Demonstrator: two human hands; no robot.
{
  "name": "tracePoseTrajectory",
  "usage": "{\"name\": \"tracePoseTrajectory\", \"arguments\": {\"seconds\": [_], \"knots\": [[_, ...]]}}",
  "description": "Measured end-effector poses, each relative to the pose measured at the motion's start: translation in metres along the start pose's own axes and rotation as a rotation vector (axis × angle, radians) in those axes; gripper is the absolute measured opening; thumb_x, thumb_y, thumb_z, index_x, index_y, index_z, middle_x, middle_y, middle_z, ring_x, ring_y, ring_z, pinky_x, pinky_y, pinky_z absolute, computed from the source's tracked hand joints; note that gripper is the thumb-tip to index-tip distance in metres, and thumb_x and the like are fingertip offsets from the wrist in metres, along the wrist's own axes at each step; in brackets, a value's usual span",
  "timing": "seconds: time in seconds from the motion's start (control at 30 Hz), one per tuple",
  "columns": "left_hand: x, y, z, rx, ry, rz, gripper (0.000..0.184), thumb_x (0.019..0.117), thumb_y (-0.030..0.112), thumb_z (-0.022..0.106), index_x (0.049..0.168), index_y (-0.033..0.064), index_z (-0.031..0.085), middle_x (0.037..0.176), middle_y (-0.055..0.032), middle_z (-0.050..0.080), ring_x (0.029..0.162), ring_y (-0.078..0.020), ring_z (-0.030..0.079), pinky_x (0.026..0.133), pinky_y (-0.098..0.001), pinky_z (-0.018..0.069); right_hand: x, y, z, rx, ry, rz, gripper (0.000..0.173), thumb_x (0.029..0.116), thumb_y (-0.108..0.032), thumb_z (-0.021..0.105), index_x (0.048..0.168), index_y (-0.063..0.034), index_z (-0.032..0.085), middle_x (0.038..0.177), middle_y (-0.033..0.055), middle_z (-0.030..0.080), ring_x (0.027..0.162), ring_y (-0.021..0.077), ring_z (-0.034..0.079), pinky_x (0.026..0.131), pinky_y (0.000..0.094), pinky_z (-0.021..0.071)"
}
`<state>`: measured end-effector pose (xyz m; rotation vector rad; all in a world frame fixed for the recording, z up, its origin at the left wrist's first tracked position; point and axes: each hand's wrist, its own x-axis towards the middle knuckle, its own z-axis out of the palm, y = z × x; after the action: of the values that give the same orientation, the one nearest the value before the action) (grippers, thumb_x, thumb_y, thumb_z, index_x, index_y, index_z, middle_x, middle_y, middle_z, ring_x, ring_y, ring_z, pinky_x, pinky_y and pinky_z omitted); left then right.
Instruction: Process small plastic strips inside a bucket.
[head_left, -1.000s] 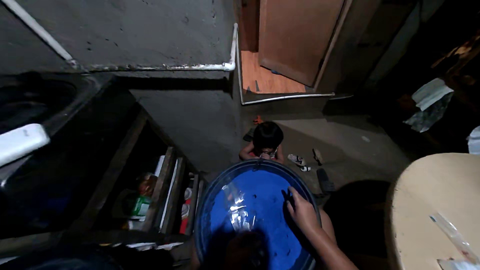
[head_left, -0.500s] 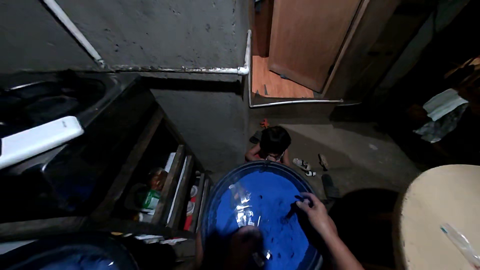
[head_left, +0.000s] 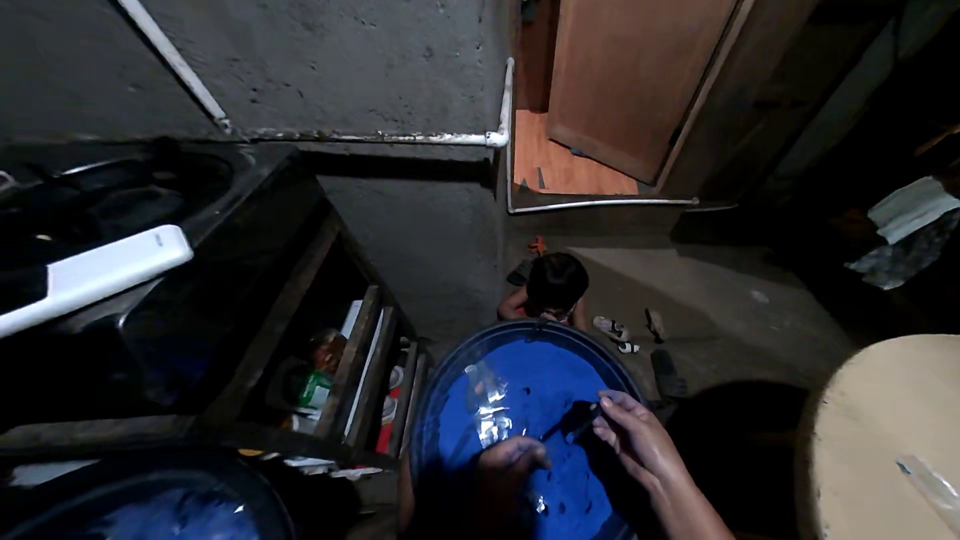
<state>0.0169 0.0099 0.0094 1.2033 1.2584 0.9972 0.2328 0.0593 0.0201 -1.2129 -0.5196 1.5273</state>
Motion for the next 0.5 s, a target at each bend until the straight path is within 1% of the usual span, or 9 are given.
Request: {"name": "tracePoseTrajectory", "arguments": {"seconds": [0.07, 0.13, 0.17, 0.23, 0.27, 0.3, 0.37, 0.43, 0.5], "knots": [[0.000, -0.001, 0.001, -0.009, 0.051, 0.000, 0.015, 0.0988, 0.012, 0.063, 0.101, 0.0012, 0.073, 0.085, -0.0018, 0.075, 0.066, -0.0072, 0.069, 0.060, -0.0248, 0.0585, 0.003, 0.002, -0.002, -0.208, 0.025, -0.154, 0.015, 0.0981, 0.001, 0.061, 0.112, 0.0042, 0.062, 0.084, 0.0077, 0.069, 0.069, 0.0121, 0.068, 0.066, 0.0258, 0.0600], [0.000, -0.002, -0.001, 0.002, 0.092, -0.010, 0.014, 0.0985, 0.011, 0.063, 0.100, 0.0018, 0.074, 0.084, -0.0011, 0.075, 0.067, -0.0066, 0.069, 0.063, -0.0245, 0.0589, 0.012, 0.006, -0.011, -0.617, 0.083, -0.303, 0.021, 0.0955, -0.008, 0.069, 0.114, 0.0006, 0.067, 0.082, 0.0031, 0.067, 0.071, 0.0082, 0.064, 0.069, 0.0248, 0.0564], [0.001, -0.004, -0.003, 0.003, 0.101, -0.004, 0.014, 0.0989, 0.011, 0.063, 0.101, 0.0020, 0.074, 0.084, -0.0009, 0.076, 0.069, -0.0063, 0.070, 0.065, -0.0242, 0.0591, 0.017, 0.009, -0.017, -0.836, 0.096, -0.331, 0.024, 0.0970, -0.015, 0.069, 0.117, -0.0016, 0.068, 0.086, 0.0044, 0.065, 0.075, 0.0110, 0.061, 0.073, 0.0296, 0.0532], [0.000, -0.005, -0.008, 0.003, 0.099, -0.019, 0.014, 0.0995, 0.012, 0.063, 0.101, 0.0035, 0.074, 0.086, -0.0005, 0.076, 0.073, -0.0067, 0.070, 0.069, -0.0248, 0.0592, 0.026, 0.019, -0.024, -1.160, 0.058, -0.320, 0.027, 0.1000, -0.020, 0.066, 0.121, -0.0034, 0.069, 0.101, 0.0128, 0.071, 0.091, 0.0236, 0.069, 0.087, 0.0443, 0.0561], [0.000, -0.006, -0.010, -0.007, 0.093, -0.023, 0.014, 0.0993, 0.012, 0.063, 0.101, 0.0033, 0.074, 0.086, -0.0005, 0.076, 0.075, -0.0070, 0.070, 0.071, -0.0252, 0.0591, 0.029, 0.025, -0.026, -1.262, 0.019, -0.286, 0.027, 0.1010, -0.020, 0.064, 0.122, -0.0039, 0.069, 0.109, 0.0152, 0.073, 0.101, 0.0281, 0.070, 0.095, 0.0490, 0.0548], [-0.001, -0.004, -0.012, -0.009, 0.090, -0.041, 0.014, 0.0994, 0.013, 0.063, 0.101, 0.0033, 0.074, 0.086, -0.0005, 0.075, 0.075, -0.0071, 0.070, 0.071, -0.0253, 0.0589, 0.032, 0.031, -0.028, -1.328, -0.012, -0.244, 0.027, 0.1018, -0.019, 0.063, 0.123, -0.0046, 0.069, 0.114, 0.0160, 0.072, 0.107, 0.0303, 0.070, 0.099, 0.0512, 0.0528], [-0.002, -0.001, -0.014, -0.010, 0.086, -0.094, 0.015, 0.0999, 0.014, 0.063, 0.103, 0.0035, 0.073, 0.088, -0.0009, 0.075, 0.075, -0.0080, 0.070, 0.070, -0.0264, 0.0587, 0.036, 0.039, -0.031, -1.343, -0.004, -0.207, 0.027, 0.1015, -0.019, 0.063, 0.123, -0.0054, 0.070, 0.114, 0.0156, 0.073, 0.108, 0.0302, 0.070, 0.099, 0.0511, 0.0526], [-0.002, -0.006, -0.017, -0.027, 0.068, -0.099, 0.015, 0.1008, 0.014, 0.062, 0.104, 0.0041, 0.073, 0.090, -0.0020, 0.075, 0.075, -0.0102, 0.071, 0.068, -0.0279, 0.0595, 0.037, 0.037, -0.036, -1.225, 0.054, -0.198, 0.026, 0.0993, -0.019, 0.067, 0.120, -0.0042, 0.071, 0.105, 0.0146, 0.072, 0.097, 0.0272, 0.070, 0.092, 0.0485, 0.0550], [-0.003, -0.010, -0.018, -0.051, 0.053, -0.080, 0.015, 0.1011, 0.012, 0.061, 0.106, 0.0026, 0.072, 0.092, -0.0035, 0.075, 0.076, -0.0119, 0.071, 0.069, -0.0290, 0.0605, 0.036, 0.029, -0.038, -1.022, 0.090, -0.151, 0.023, 0.0978, -0.017, 0.069, 0.116, -0.0039, 0.070, 0.094, 0.0099, 0.069, 0.085, 0.0192, 0.066, 0.082, 0.0406, 0.0552]]}}
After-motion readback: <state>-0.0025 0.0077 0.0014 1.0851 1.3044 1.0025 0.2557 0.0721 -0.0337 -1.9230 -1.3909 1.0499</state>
